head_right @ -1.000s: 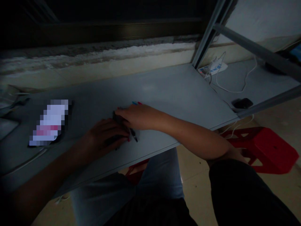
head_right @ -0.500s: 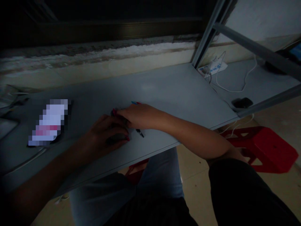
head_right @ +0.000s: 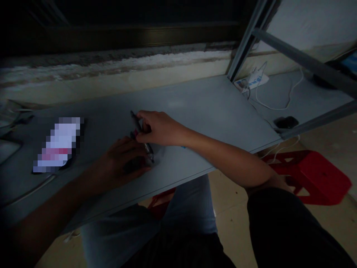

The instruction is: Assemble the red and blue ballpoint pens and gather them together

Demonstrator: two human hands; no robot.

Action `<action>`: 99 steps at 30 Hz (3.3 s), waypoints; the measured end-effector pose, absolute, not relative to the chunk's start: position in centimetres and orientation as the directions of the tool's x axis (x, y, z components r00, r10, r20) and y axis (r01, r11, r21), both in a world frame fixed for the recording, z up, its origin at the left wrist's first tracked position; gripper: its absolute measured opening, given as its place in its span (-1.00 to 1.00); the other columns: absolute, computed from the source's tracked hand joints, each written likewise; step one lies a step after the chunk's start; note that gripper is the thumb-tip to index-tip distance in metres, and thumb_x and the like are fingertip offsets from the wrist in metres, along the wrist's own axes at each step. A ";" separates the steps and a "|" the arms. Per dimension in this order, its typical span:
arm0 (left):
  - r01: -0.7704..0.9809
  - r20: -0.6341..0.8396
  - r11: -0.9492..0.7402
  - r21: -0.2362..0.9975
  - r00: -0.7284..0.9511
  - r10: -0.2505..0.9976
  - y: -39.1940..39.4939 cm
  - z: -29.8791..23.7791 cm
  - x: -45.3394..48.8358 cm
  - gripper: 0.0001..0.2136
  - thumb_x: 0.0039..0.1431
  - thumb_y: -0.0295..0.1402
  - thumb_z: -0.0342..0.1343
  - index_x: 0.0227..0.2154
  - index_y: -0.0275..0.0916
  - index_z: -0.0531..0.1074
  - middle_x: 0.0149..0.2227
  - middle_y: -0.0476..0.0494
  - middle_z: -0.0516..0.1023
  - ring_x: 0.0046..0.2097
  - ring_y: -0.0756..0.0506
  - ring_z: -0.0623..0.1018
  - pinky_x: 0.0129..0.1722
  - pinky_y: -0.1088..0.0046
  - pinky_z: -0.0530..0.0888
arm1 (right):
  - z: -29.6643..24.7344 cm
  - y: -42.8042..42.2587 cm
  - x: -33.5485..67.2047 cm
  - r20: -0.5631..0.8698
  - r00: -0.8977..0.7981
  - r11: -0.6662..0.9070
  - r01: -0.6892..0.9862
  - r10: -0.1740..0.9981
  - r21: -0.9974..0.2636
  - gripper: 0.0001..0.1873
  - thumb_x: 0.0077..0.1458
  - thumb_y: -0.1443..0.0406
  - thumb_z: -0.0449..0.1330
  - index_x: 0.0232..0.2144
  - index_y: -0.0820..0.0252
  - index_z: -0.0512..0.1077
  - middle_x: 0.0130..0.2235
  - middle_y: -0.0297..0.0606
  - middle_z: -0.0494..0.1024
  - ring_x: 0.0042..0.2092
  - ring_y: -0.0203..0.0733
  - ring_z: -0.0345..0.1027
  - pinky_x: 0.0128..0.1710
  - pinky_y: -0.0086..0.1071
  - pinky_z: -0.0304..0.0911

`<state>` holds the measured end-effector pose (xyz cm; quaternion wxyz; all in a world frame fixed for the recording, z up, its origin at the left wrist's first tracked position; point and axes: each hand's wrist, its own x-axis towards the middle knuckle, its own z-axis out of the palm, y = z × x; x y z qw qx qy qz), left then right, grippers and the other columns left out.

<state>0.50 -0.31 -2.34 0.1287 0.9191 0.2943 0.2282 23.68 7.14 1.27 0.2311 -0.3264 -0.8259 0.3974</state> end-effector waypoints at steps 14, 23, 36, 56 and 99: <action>0.715 0.457 -0.550 0.431 0.352 0.817 -0.9 -1.7 -0.1 -0.76 0.59 -0.15 0.13 0.10 -0.15 0.53 -0.21 -0.09 0.66 -0.20 -0.19 0.63 -0.18 0.23 0.56 | 1.7 7.1 23.4 0.011 -0.662 0.042 0.031 0.750 -0.999 -0.44 0.34 -0.05 0.40 -0.49 0.21 0.42 -0.55 -0.41 0.53 -0.55 -0.41 0.38 -0.51 -0.53 0.30; 0.700 0.418 -0.585 0.410 0.426 0.803 -0.9 -1.4 0.0 -0.68 0.64 -0.19 -0.07 -0.03 -0.14 0.59 -0.22 -0.18 0.67 -0.21 -0.23 0.64 -0.13 0.17 0.58 | 2.2 6.5 23.7 0.026 -0.679 0.148 0.124 0.734 -0.981 -0.23 0.52 -0.14 0.10 -0.66 0.08 0.10 -0.72 -0.51 0.13 -0.61 -0.43 -0.01 -0.54 -0.44 0.01; 0.621 0.302 -0.501 0.603 0.403 0.864 -0.3 -0.5 0.0 -0.59 0.68 -0.10 -0.13 -0.22 -0.15 0.49 -0.53 0.05 0.42 -0.56 -0.04 0.41 -0.51 0.39 0.36 | 1.1 9.6 24.8 0.235 -0.753 0.306 -0.046 0.615 -0.951 -0.72 0.33 0.15 0.34 -0.24 0.17 0.36 -0.37 -0.44 0.47 -0.39 -0.39 0.35 -0.38 -0.51 0.27; 0.704 0.192 -0.352 0.617 0.300 0.934 -0.2 -0.2 0.6 -0.61 0.58 -0.11 -0.10 -0.16 -0.18 0.58 -0.48 -0.07 0.55 -0.41 -0.18 0.62 -0.31 0.31 0.54 | -0.2 11.6 25.6 0.215 -0.724 0.253 -0.058 0.655 -0.966 -0.76 0.30 0.25 0.40 -0.08 0.21 0.45 -0.30 -0.36 0.65 -0.28 -0.32 0.55 -0.26 -0.44 0.45; 0.526 0.183 -0.355 0.773 0.351 0.919 -0.7 -0.8 0.5 -0.74 0.58 -0.13 0.04 -0.02 -0.15 0.54 -0.40 -0.02 0.61 -0.36 -0.13 0.63 -0.27 0.29 0.59 | 2.0 10.7 25.7 0.291 -0.582 0.087 -0.353 0.759 -0.932 -0.50 0.11 0.40 0.47 0.08 0.13 0.47 0.06 -0.23 0.74 0.01 -0.21 0.70 0.09 -0.32 0.61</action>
